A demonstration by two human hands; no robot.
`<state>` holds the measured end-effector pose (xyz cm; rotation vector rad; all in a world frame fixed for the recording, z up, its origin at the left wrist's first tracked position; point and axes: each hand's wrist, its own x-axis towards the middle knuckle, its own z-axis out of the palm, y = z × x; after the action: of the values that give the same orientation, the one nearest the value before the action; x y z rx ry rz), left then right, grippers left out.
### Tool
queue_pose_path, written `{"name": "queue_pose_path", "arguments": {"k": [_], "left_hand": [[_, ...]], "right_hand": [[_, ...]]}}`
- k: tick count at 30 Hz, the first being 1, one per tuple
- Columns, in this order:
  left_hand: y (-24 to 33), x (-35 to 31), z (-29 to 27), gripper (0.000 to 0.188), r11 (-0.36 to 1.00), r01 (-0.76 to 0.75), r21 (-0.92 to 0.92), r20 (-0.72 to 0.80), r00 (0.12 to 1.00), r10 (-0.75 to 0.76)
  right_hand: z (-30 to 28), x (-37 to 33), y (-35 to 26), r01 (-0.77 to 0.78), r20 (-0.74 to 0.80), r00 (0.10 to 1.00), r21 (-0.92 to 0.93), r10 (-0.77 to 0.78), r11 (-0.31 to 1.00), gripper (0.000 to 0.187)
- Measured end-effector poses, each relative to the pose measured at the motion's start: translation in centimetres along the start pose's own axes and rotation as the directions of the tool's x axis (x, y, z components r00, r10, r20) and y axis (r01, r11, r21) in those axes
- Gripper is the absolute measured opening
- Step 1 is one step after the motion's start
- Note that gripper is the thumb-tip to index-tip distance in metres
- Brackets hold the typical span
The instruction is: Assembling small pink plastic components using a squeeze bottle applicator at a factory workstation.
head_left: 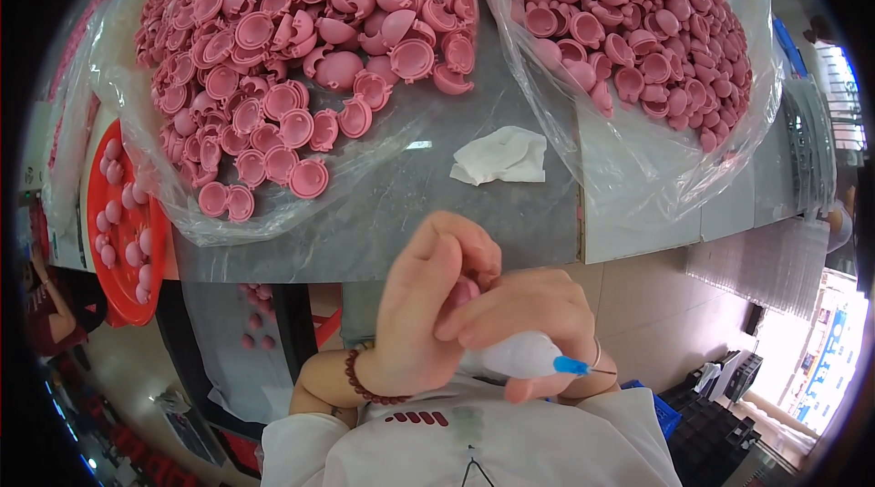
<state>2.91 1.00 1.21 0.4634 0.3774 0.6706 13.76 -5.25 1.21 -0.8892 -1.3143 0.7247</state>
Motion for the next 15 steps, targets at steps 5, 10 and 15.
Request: {"name": "queue_pose_path", "arguments": {"k": [5, 10, 15], "left_hand": [[-0.6, -0.7, 0.3, 0.033, 0.982, 0.187, -0.01, 0.024, 0.982, -0.187], [0.1, -0.7, -0.2, 0.041, 0.99, 0.14, 0.029, 0.163, 0.976, -0.143], [0.5, 0.0, 0.1, 0.047, 1.0, 0.007, 0.024, 0.264, 0.964, -0.013]], "right_hand": [[-0.9, -0.9, -0.5, -0.152, 0.072, 0.986, -0.014, 0.153, 0.988, 0.044], [-1.6, -0.5, -1.0, -0.192, 0.006, 0.981, -0.179, 0.196, 0.965, 0.033], [-1.3, -0.9, -1.2, -0.226, -0.05, 0.973, 0.032, 0.227, 0.974, 0.043]]}}
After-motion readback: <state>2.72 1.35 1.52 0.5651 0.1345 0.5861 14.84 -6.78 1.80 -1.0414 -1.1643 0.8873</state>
